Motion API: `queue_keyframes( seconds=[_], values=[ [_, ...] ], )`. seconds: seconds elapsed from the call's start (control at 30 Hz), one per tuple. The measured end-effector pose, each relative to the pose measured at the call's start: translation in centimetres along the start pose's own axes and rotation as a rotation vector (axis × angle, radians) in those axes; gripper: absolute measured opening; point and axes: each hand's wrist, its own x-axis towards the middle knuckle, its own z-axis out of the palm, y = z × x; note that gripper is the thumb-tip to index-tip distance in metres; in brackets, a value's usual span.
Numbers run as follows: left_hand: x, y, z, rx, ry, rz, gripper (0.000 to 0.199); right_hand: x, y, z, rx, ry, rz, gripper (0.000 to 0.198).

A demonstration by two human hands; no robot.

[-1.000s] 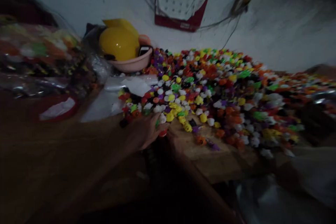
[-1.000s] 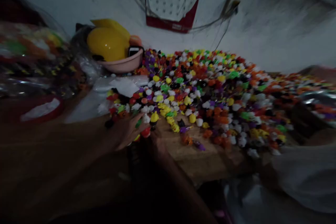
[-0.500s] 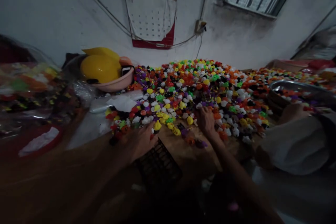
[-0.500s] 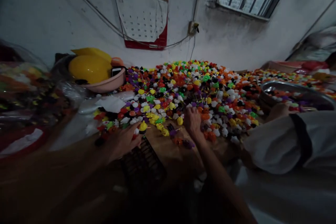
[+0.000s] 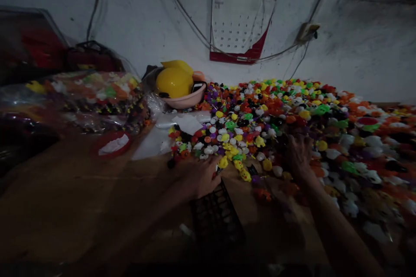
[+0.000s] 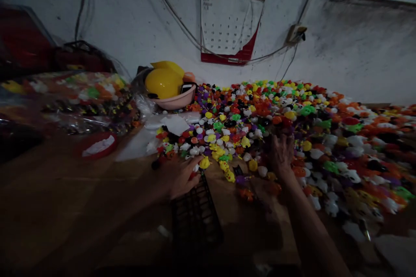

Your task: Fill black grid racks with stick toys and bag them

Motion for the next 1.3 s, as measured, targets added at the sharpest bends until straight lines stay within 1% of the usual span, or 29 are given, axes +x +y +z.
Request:
queue_keyframes(
  seconds=[0.07,0.1,0.17,0.27,0.33,0.37,0.4,0.43,0.47,0.5,0.53,0.6,0.67,0.73,0.8,0.9,0.97,1.03,1.1,1.2,1.23,1.3],
  values=[
    [-0.1,-0.2,0.2,0.000,0.005,0.006,0.059,-0.7,-2.6,-2.6,-0.021,0.025,0.000,0.038],
    [-0.1,-0.3,0.3,0.001,0.000,0.004,0.059,-1.5,-4.3,-3.8,-0.013,0.015,-0.032,0.037],
    [-0.2,-0.3,0.2,0.001,0.014,0.007,0.058,-4.2,-8.1,-5.6,0.056,-0.026,-0.137,0.036],
    [-0.4,-0.4,0.0,0.015,0.031,0.002,0.055,-9.5,-13.0,-6.9,0.263,-0.056,-0.287,0.045],
    [-0.5,-0.4,-0.1,0.029,0.005,-0.024,0.055,-12.3,-15.1,-7.3,0.446,-0.096,-0.372,0.049],
    [-0.5,-0.4,-0.1,0.040,-0.015,-0.036,0.055,-13.0,-15.7,-7.4,0.537,-0.136,-0.413,0.048],
    [-0.5,-0.5,0.0,0.054,-0.026,-0.045,0.056,-13.3,-16.0,-7.4,0.596,-0.184,-0.426,0.046],
    [-0.4,-0.5,0.1,0.067,-0.032,-0.045,0.057,-13.1,-16.0,-7.2,0.626,-0.218,-0.404,0.044],
    [-0.3,-0.7,0.2,0.076,-0.040,-0.041,0.057,-12.8,-15.6,-6.8,0.684,-0.281,-0.393,0.040],
    [-0.1,-0.8,0.4,0.082,-0.047,-0.038,0.058,-12.3,-15.0,-6.3,0.728,-0.312,-0.338,0.035],
    [0.0,-1.1,0.6,0.083,-0.056,-0.032,0.058,-11.9,-14.1,-5.9,0.766,-0.318,-0.289,0.032],
    [0.1,-1.6,1.1,0.080,-0.061,-0.017,0.060,-11.6,-12.0,-5.4,0.781,-0.263,-0.164,0.031],
    [0.1,-2.2,1.6,0.080,-0.033,0.008,0.062,-12.0,-10.2,-5.6,0.718,-0.205,-0.052,0.031],
    [0.1,-2.6,2.0,0.077,0.003,0.020,0.064,-12.7,-9.5,-6.2,0.624,-0.219,0.007,0.030],
    [0.1,-2.8,2.3,0.076,0.016,0.015,0.064,-13.3,-10.2,-6.6,0.548,-0.282,0.008,0.029],
    [0.1,-2.7,2.2,0.090,-0.012,0.008,0.065,-13.5,-12.8,-6.3,0.522,-0.397,-0.050,0.030],
    [0.3,-2.5,2.1,0.094,-0.033,0.012,0.066,-13.6,-14.5,-5.5,0.534,-0.419,-0.082,0.032],
    [0.4,-2.4,2.1,0.090,-0.039,0.014,0.065,-13.7,-15.5,-4.6,0.540,-0.397,-0.111,0.041],
    [0.5,-2.5,2.1,0.089,-0.049,0.002,0.064,-13.6,-15.8,-3.8,0.556,-0.397,-0.123,0.047],
    [0.4,-2.6,2.1,0.072,-0.036,0.002,0.061,-12.8,-15.2,-3.4,0.608,-0.439,-0.052,0.037],
    [0.4,-2.7,2.1,0.059,-0.009,0.023,0.061,-12.7,-15.0,-3.5,0.635,-0.427,-0.018,0.032],
    [0.2,-2.6,1.7,0.034,0.092,0.068,0.061,-13.0,-14.5,-4.0,0.704,-0.363,0.014,0.027]
  ],
)
